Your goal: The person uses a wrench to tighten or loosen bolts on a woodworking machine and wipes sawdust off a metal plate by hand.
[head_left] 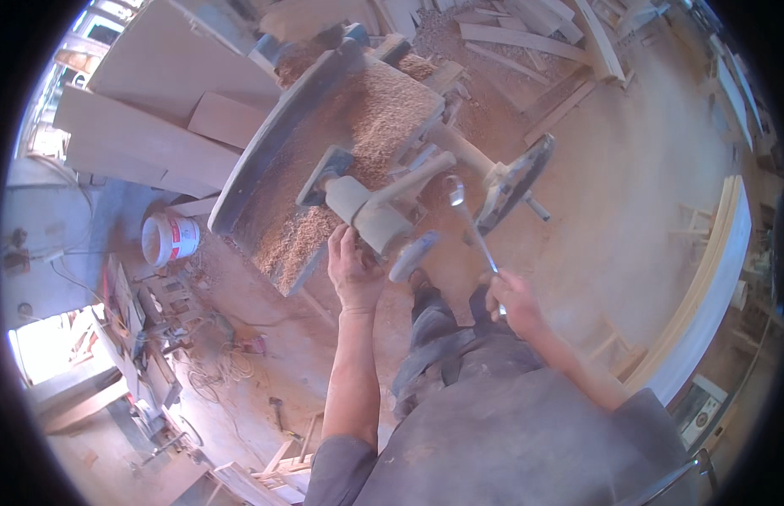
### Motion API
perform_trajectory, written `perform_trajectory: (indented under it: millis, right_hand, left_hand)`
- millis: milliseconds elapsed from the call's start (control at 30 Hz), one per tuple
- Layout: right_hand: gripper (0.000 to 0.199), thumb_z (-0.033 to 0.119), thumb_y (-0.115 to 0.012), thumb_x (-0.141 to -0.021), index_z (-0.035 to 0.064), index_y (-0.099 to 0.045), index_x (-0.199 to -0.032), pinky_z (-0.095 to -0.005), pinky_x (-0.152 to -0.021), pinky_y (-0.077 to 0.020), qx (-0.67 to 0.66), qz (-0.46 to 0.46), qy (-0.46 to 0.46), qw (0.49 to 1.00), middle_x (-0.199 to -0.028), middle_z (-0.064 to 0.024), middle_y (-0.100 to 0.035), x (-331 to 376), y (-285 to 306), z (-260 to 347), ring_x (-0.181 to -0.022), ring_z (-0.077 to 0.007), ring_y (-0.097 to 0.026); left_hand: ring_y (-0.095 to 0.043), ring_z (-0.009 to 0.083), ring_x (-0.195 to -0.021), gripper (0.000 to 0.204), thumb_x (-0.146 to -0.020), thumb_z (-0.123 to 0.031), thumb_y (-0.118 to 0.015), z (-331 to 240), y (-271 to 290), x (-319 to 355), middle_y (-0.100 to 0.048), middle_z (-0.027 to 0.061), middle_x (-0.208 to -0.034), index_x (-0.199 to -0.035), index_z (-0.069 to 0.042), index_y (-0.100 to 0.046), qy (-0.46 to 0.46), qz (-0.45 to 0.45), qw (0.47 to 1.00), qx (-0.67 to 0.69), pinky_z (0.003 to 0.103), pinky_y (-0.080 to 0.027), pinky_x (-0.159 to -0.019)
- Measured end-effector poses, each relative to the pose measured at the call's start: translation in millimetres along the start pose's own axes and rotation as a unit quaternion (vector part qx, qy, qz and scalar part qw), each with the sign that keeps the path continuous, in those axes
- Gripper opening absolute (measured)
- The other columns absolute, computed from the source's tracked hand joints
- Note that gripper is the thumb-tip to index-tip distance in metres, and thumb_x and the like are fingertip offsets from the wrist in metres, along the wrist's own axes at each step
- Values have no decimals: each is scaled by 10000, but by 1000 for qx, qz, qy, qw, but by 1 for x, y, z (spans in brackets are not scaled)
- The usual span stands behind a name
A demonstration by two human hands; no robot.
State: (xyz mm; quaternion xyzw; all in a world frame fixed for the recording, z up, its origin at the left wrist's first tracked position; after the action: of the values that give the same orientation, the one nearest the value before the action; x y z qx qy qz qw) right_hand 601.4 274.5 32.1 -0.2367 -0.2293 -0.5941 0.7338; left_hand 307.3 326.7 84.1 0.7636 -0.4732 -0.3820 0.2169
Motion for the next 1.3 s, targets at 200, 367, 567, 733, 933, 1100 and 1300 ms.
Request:
perform_trajectory:
  millis: [200, 367, 567, 733, 933, 1100, 1300]
  right_hand:
    - [196, 164, -479, -1001, 15, -583, -930, -254, -487, -433, 53, 95, -40, 993, -683, -40, -595, -15, -9, 11, -508, -96, -536]
    - [192, 157, -509, -981, 17, -598, -886, -263, -467, -442, 45, 181, -81, 979, -695, -43, -613, -25, -15, 18, -515, -99, -546]
    - [172, 148, -517, -981, 18, -610, -916, -269, -451, -435, 35, 188, -89, 977, -690, -55, -622, -40, -19, 14, -504, -102, -544]
    - [263, 181, -488, -1026, -44, -617, -1074, -256, -429, -427, -21, 189, -119, 974, -669, -72, -610, -38, -31, -2, -463, -114, -544]
    - [241, 174, -513, -1013, -40, -619, -1050, -267, -416, -436, 31, 168, -154, 973, -696, -86, -624, -33, -32, 5, -460, -127, -556]
    - [235, 157, -575, -962, -48, -639, -1056, -261, -430, -446, 73, 134, -135, 979, -746, -101, -658, -47, 5, 16, -486, -123, -576]
    - [217, 118, -649, -887, -32, -670, -1043, -251, -451, -445, 176, 8, -25, 984, -701, -65, -653, -48, 46, 88, -520, -95, -571]
  left_hand:
    - [-627, 300, -911, 450, -739, 23, -703, -5, -10, 14, -632, 126, -1041, -1176, -41, -619, 7, -22, 999, -33, 391, -519, -794]
    - [-579, 243, -806, 353, -730, 18, -713, 7, -11, 15, -600, 90, -885, -1063, -41, -611, 40, -23, 999, -18, 360, -484, -731]
    - [-555, 263, -760, 311, -724, 40, -695, 31, -20, 24, -546, 109, -859, -992, -37, -556, 65, -44, 996, -30, 401, -462, -703]
    - [-564, 281, -810, 401, -741, 35, -697, 23, -22, 23, -601, 125, -932, -1115, -28, -566, 74, -46, 996, 19, 408, -474, -742]
    - [-577, 298, -811, 449, -794, 42, -639, 5, -13, 20, -620, 116, -902, -1231, -32, -567, -7, -36, 999, -18, 426, -481, -745]
    - [-588, 296, -818, 393, -881, -77, -618, 15, -19, 18, -603, 136, -959, -1254, -29, -507, 5, -24, 1000, 12, 411, -488, -734]
    - [-588, 243, -749, 404, -955, -260, -616, 44, -21, 34, -568, 144, -1015, -1253, -31, -467, 45, -91, 991, 89, 374, -495, -660]
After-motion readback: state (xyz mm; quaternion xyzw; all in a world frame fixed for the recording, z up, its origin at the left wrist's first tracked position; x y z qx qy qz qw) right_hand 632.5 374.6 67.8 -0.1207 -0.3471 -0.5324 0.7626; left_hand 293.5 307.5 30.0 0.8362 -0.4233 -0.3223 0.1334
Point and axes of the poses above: each hand's wrist, its own x-axis away from the middle knuckle, its own y-axis out of the back of the hand, z = x × y, the point moved 10 cm from there along -x, towards the middle knuckle
